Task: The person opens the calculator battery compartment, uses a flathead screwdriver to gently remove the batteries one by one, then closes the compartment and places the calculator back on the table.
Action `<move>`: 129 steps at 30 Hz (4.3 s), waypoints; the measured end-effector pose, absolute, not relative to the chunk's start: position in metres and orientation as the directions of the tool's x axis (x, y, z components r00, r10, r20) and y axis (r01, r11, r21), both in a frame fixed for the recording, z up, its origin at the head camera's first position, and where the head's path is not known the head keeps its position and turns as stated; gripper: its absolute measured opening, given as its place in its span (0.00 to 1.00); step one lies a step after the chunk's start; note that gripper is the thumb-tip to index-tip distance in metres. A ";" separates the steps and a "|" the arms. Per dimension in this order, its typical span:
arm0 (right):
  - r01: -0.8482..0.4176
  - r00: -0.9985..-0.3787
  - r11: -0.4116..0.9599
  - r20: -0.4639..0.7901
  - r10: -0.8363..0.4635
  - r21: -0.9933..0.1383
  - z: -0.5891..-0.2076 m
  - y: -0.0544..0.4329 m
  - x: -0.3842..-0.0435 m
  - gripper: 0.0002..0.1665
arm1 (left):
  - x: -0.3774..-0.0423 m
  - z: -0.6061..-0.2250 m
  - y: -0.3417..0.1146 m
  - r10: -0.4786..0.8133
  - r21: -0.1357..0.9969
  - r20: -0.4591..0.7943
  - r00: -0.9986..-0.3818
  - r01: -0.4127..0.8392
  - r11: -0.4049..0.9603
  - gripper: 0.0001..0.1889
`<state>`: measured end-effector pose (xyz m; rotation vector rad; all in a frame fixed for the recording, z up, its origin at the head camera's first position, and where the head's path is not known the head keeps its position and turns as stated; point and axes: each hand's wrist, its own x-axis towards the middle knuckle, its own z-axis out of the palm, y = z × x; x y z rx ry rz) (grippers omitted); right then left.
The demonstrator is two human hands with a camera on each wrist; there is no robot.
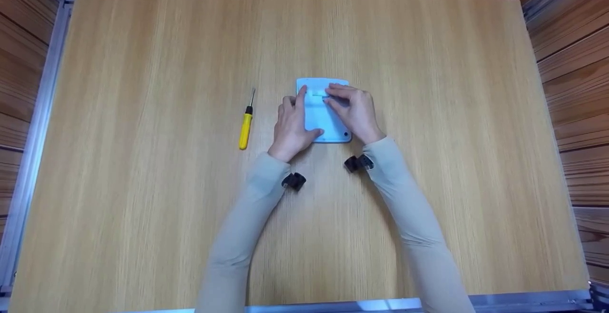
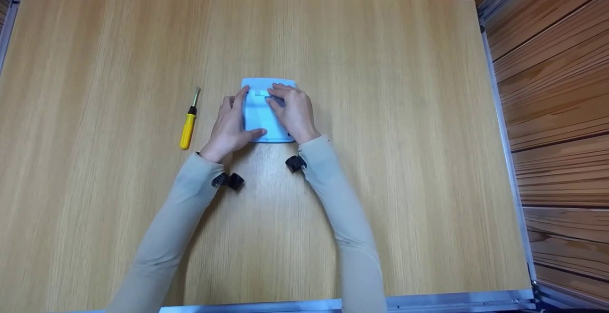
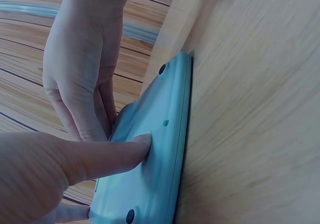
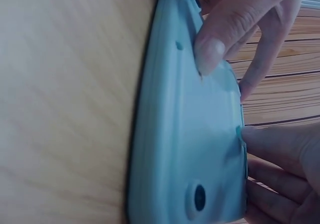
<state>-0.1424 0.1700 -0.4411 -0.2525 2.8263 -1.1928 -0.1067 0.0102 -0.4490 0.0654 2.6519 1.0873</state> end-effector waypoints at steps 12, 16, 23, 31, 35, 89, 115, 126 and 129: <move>-0.114 -0.992 0.629 0.054 -0.114 -0.769 -0.439 0.168 -0.147 0.14 | -0.106 -0.450 0.012 0.144 0.697 -0.243 -0.959 -0.069 0.714 0.53; -0.135 -0.989 0.637 0.066 -0.131 -0.759 -0.439 0.167 -0.148 0.14 | -0.106 -0.449 0.012 0.134 0.690 -0.247 -0.960 -0.077 0.720 0.53; -0.168 -0.985 0.642 0.107 -0.133 -0.748 -0.439 0.167 -0.147 0.12 | -0.106 -0.449 0.012 0.138 0.696 -0.252 -0.958 -0.080 0.714 0.53; -0.135 -0.991 0.620 0.090 -0.103 -0.773 -0.439 0.170 -0.145 0.13 | -0.106 -0.449 0.012 0.134 0.692 -0.252 -0.958 -0.082 0.717 0.53; -0.128 -0.992 0.601 0.096 -0.085 -0.789 -0.439 0.173 -0.144 0.13 | -0.107 -0.449 0.012 0.135 0.689 -0.274 -0.952 -0.096 0.718 0.53; -0.047 -0.991 0.671 0.118 0.060 -0.740 -0.447 0.244 -0.123 0.09 | -0.105 -0.450 0.012 0.121 0.727 -0.256 -0.959 -0.108 0.678 0.53; -0.052 -0.997 0.749 -0.014 -0.082 -0.660 -0.450 0.257 -0.119 0.13 | -0.105 -0.450 0.012 0.134 0.720 -0.241 -0.961 -0.084 0.689 0.53; -0.054 -0.995 0.772 -0.026 -0.091 -0.634 -0.450 0.256 -0.120 0.10 | -0.107 -0.448 0.012 0.129 0.721 -0.247 -0.960 -0.094 0.687 0.53; -0.046 -0.996 0.767 -0.034 -0.088 -0.640 -0.450 0.256 -0.121 0.09 | -0.107 -0.449 0.013 0.126 0.717 -0.252 -0.960 -0.098 0.690 0.53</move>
